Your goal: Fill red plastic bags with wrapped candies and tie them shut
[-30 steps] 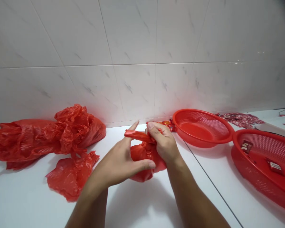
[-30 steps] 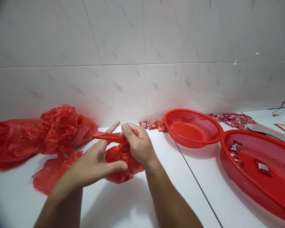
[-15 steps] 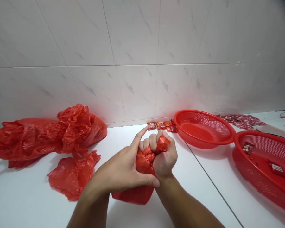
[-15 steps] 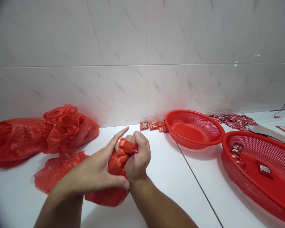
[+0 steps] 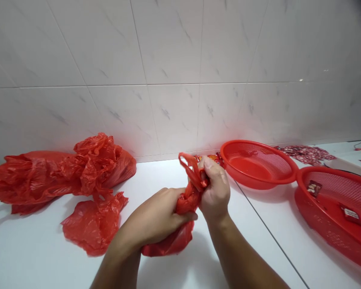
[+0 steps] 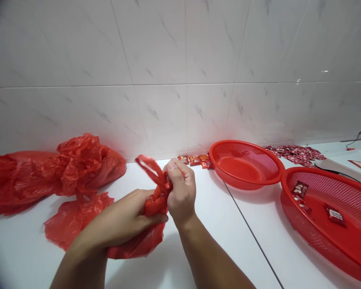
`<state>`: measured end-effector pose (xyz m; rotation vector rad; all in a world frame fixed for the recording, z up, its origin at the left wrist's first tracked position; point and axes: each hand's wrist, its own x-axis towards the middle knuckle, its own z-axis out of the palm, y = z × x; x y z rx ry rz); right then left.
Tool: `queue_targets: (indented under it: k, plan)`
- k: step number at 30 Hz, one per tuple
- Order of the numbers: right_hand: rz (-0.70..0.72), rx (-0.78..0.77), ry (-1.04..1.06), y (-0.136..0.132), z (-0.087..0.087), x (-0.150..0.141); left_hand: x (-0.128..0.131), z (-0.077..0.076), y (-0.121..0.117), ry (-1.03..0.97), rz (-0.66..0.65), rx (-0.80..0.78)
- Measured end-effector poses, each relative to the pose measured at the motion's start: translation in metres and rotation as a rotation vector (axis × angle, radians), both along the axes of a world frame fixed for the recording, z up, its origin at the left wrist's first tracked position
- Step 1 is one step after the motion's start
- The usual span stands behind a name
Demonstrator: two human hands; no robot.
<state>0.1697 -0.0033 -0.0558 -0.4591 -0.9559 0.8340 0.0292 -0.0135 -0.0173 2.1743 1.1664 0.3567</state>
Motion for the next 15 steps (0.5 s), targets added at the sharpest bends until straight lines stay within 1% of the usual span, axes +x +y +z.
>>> queue_targets:
  k: [2,3,6,8,12,15]
  plan:
    - [-0.102,0.028,-0.034,0.001,0.001,0.006,-0.006,-0.001,0.001,0.090,0.014,0.022]
    - [-0.145,0.039,-0.036,0.001,0.003,0.009,-0.010,-0.002,0.001,0.128,0.035,0.000]
    - [-0.239,0.065,0.005,0.002,0.007,0.018,-0.019,-0.003,0.002,0.208,0.114,-0.138]
    - [-0.290,0.087,0.042,0.002,0.009,0.025,-0.021,-0.002,0.003,0.248,0.141,-0.189]
    - [-0.324,0.114,0.087,0.000,0.012,0.036,-0.022,-0.003,0.005,0.264,0.164,-0.176]
    - [-0.335,0.137,0.098,-0.006,0.017,0.042,-0.031,-0.014,-0.006,0.228,0.187,-0.198]
